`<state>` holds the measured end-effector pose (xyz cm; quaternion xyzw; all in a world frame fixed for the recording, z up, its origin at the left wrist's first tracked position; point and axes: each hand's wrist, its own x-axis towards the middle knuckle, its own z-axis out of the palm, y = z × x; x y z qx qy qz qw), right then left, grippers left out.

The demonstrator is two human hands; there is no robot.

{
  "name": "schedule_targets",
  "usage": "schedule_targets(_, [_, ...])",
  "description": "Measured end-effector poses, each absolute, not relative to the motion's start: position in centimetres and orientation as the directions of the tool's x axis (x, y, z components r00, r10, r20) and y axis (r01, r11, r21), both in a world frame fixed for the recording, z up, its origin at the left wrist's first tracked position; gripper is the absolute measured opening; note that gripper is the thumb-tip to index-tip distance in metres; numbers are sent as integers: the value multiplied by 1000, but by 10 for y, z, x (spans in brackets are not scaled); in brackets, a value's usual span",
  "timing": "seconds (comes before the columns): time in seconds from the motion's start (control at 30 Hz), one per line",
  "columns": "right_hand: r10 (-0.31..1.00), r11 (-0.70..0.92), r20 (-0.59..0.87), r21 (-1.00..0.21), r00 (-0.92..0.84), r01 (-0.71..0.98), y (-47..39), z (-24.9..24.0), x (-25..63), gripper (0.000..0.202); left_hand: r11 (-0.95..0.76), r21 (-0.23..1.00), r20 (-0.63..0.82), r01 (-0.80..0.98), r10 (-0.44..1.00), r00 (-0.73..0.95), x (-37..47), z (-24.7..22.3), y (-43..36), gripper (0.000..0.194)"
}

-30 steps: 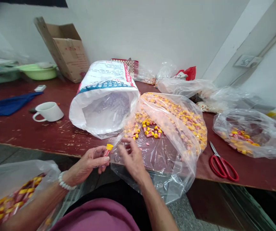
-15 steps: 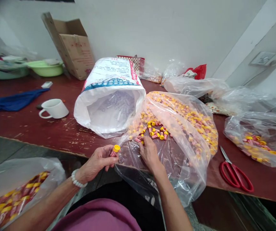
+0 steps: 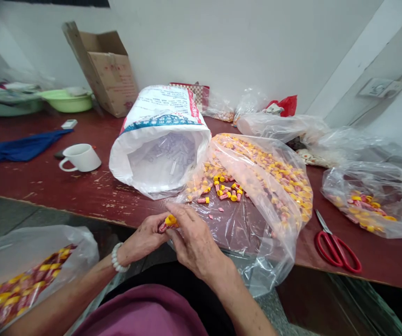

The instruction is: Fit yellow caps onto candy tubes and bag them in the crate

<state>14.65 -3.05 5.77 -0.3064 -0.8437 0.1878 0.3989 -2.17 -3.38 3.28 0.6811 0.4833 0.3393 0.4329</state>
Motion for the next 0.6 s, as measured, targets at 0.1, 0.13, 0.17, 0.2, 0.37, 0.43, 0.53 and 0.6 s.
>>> schedule_targets(0.1, [723,691,575,-594,-383,412,-34,58,147,45,-108,938,9,330,958,286,-22,33,-36,7])
schedule_targets(0.13, [733,680,557,-592,-390,432,-36,56,147,47,-97,946,5,309,959,284,-21,33,-37,7])
schedule_targets(0.17, [736,677,528,-587,-424,444,-39,55,145,50,-88,956,5,278,958,286,-20,32,-38,8])
schedule_targets(0.2, [734,677,488,-583,-472,450,-41,52,143,56,-76,968,3,241,957,289,-19,32,-39,10])
schedule_targets(0.37, [758,611,371,-690,-536,387,-51,39,132,67,72,996,-84,51,950,302,-21,36,-49,12])
schedule_targets(0.43, [797,550,367,-770,-479,324,-52,36,128,66,193,981,-175,-28,935,309,-27,42,-53,13])
schedule_targets(0.53, [823,519,381,-805,-421,288,-53,32,118,71,312,932,-243,-186,916,321,-42,49,-60,21])
schedule_targets(0.6, [782,590,423,-740,-459,324,-55,27,107,84,328,900,-241,-288,923,300,-50,49,-65,22])
